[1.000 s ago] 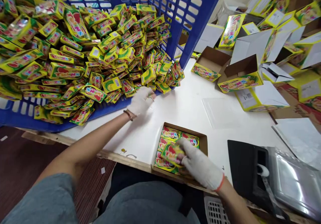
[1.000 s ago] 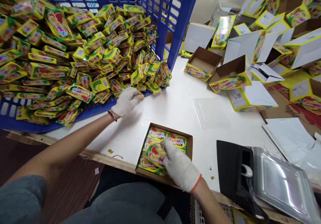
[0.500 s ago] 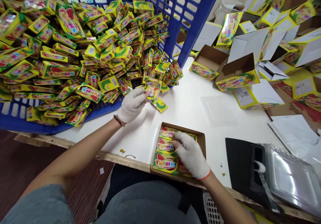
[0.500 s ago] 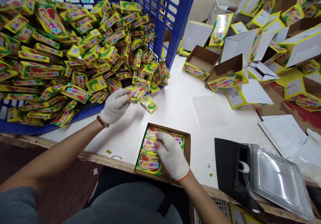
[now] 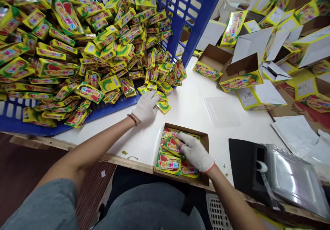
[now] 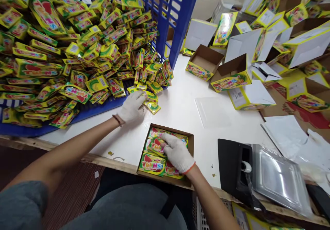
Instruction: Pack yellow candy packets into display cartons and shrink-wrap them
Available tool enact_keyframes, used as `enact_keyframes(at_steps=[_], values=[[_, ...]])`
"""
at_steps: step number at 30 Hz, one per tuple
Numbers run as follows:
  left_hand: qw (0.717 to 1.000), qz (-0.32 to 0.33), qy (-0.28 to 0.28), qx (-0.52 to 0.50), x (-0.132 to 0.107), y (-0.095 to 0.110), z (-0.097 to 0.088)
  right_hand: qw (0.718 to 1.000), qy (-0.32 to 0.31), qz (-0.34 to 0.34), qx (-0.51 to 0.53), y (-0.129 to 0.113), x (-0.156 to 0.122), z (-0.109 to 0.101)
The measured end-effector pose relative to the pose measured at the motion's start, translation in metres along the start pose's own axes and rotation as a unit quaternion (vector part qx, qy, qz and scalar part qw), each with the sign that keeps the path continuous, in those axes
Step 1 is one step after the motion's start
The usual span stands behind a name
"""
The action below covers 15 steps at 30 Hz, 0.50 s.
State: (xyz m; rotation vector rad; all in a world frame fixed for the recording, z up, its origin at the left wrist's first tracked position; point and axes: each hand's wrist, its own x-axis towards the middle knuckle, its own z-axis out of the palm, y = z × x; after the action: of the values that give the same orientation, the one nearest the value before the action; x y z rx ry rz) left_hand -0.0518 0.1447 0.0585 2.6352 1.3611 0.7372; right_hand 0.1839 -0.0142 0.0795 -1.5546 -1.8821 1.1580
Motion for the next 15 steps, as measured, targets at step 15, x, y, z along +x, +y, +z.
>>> enact_keyframes(at_steps=[15], values=[[0.925, -0.087, -0.085, -0.36, -0.005, 0.064, -0.023, 0.982, 0.179, -0.028, 0.059, -0.018, 0.014, -0.003]])
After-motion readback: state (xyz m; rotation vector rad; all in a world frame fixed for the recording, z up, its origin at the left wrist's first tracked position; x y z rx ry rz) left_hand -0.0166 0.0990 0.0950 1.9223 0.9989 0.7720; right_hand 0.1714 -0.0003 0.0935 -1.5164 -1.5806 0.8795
